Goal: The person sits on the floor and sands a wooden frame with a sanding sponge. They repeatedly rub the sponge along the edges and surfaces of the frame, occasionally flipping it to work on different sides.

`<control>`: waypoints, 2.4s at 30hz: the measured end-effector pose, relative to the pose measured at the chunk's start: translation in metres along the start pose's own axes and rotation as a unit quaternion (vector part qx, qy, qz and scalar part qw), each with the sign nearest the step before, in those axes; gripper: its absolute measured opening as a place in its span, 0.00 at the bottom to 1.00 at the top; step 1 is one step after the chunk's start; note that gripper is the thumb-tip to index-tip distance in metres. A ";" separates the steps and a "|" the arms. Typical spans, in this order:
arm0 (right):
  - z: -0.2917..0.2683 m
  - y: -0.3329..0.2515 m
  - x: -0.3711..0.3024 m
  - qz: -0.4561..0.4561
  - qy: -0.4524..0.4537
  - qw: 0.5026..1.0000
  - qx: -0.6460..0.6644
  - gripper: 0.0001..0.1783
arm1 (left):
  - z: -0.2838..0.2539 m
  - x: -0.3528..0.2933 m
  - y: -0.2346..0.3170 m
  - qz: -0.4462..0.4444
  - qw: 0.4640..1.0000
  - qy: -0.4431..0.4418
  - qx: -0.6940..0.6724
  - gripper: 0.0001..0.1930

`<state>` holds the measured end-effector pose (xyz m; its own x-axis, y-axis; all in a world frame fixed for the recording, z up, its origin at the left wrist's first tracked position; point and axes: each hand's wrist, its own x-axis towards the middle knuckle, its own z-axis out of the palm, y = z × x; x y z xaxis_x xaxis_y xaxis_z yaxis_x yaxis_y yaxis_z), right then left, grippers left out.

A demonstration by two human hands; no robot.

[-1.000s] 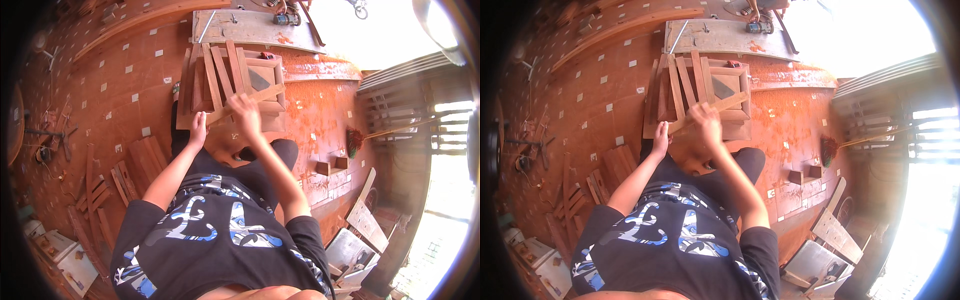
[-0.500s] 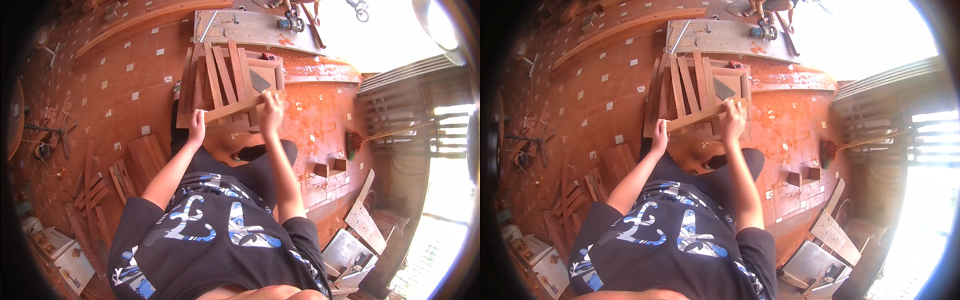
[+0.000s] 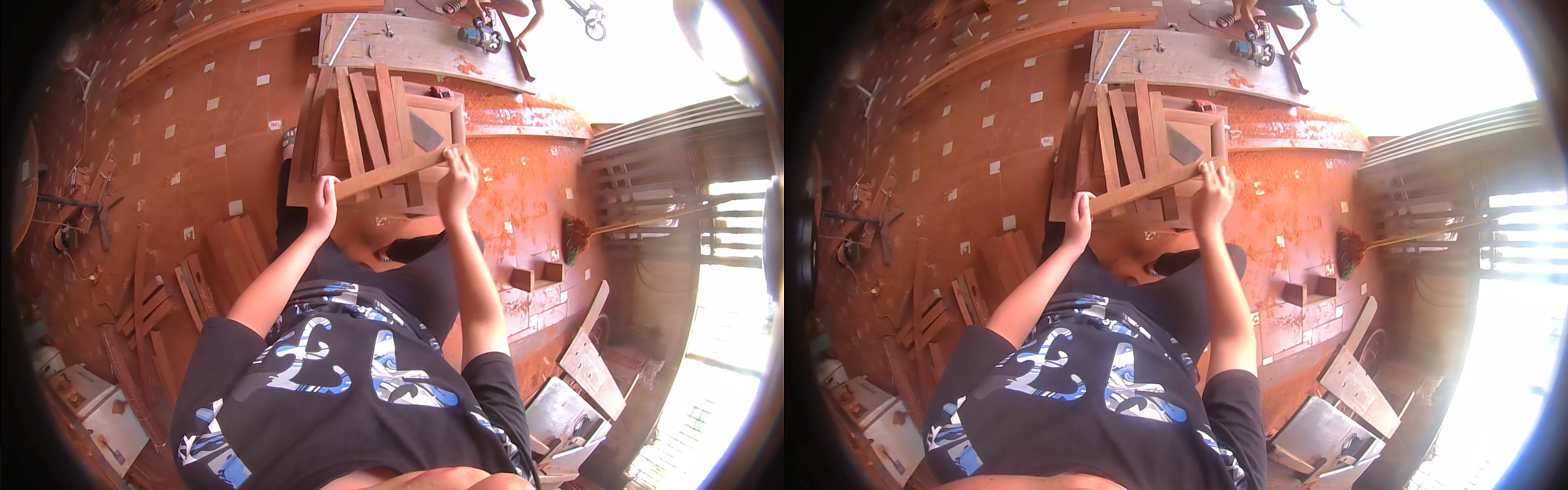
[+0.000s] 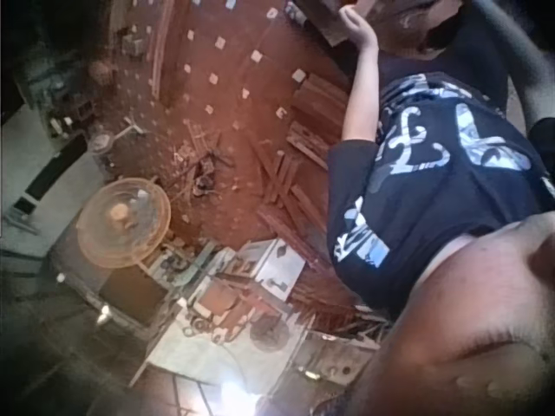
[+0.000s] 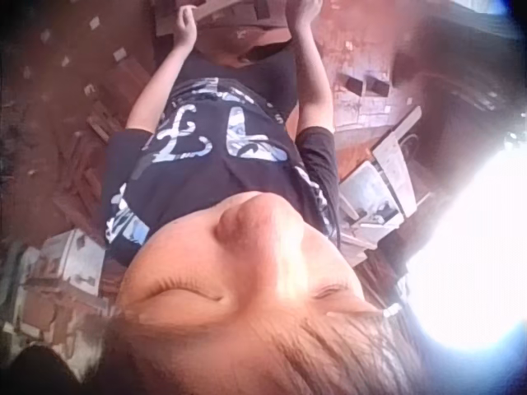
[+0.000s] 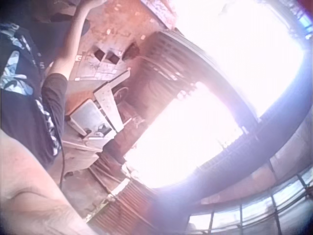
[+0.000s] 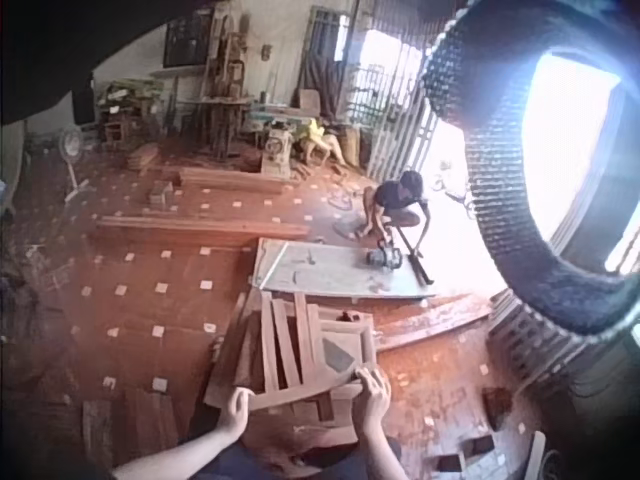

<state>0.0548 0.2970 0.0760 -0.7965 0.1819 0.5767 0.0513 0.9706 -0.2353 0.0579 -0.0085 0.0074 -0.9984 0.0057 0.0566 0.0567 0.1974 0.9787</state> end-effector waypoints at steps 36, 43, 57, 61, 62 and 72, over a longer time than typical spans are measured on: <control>-0.071 -0.082 -0.020 0.426 -0.085 0.555 0.710 0.11 | -0.006 -0.001 0.001 -0.092 0.993 0.005 -0.073 0.16; -0.080 -0.083 -0.036 0.455 -0.152 0.494 0.725 0.18 | -0.005 -0.002 0.012 -0.129 0.989 0.004 -0.077 0.17; -0.043 -0.079 -0.064 0.436 -0.167 0.496 0.732 0.21 | -0.008 -0.002 0.010 -0.110 0.989 -0.001 -0.098 0.18; -0.036 -0.077 -0.071 0.494 -0.159 0.454 0.724 0.14 | -0.007 -0.002 0.008 -0.112 0.989 0.001 -0.101 0.17; -0.034 -0.076 -0.073 0.497 -0.156 0.452 0.724 0.15 | -0.006 -0.002 0.005 -0.096 0.991 0.006 -0.098 0.17; -0.028 -0.080 -0.077 0.508 -0.171 0.473 0.699 0.22 | -0.012 0.000 0.000 -0.060 0.997 0.011 -0.052 0.14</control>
<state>0.1294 0.2101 0.0723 -0.8524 0.1735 -0.4933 0.2540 -0.6872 -0.6806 0.0576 -0.0205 0.0103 -0.9978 -0.0335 -0.0580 -0.0609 0.0933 0.9938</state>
